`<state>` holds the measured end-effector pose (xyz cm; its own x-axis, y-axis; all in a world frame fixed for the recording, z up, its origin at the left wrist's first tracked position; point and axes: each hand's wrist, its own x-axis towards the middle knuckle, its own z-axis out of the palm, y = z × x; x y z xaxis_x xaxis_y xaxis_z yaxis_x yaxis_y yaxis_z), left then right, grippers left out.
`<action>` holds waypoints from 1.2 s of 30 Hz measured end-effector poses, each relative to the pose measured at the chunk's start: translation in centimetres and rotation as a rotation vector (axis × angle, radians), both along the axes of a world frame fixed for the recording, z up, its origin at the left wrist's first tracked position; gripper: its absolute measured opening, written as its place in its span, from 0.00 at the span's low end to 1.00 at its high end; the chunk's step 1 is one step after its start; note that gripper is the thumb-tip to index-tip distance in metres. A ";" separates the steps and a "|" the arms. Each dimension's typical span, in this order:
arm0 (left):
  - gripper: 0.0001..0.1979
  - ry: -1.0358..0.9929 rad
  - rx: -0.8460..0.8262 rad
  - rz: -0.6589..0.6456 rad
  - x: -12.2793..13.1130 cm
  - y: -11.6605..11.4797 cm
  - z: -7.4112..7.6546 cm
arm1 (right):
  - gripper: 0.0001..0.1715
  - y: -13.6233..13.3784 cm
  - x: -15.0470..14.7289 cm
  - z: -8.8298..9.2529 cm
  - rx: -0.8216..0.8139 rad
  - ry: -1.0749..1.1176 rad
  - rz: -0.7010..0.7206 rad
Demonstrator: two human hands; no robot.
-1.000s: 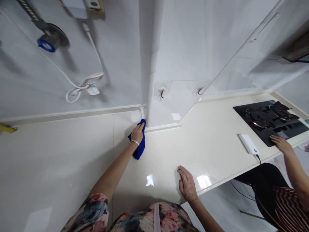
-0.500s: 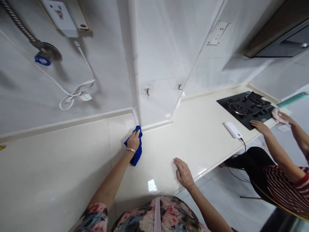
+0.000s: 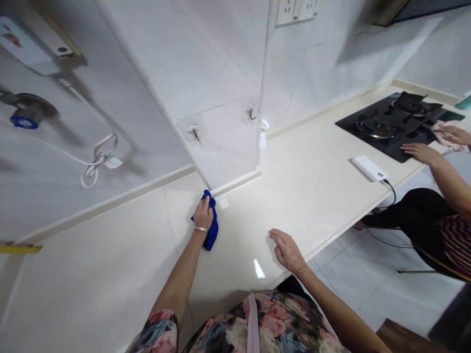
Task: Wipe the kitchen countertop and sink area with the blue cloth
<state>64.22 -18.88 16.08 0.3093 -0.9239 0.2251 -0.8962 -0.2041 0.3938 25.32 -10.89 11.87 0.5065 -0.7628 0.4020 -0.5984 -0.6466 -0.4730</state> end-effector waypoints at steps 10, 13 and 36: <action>0.32 -0.061 0.219 0.249 -6.7 -2.1 2.9 | 0.37 -0.2 0.4 0.1 -0.013 -0.059 0.024; 0.31 -0.146 0.304 0.293 -7.7 -3.0 3.9 | 0.34 -0.6 0.2 0.1 -0.055 -0.105 0.072; 0.32 -0.334 0.376 -0.072 -17.5 -12.8 1.0 | 0.16 -4.4 -12.2 -1.7 -0.030 -0.101 -0.235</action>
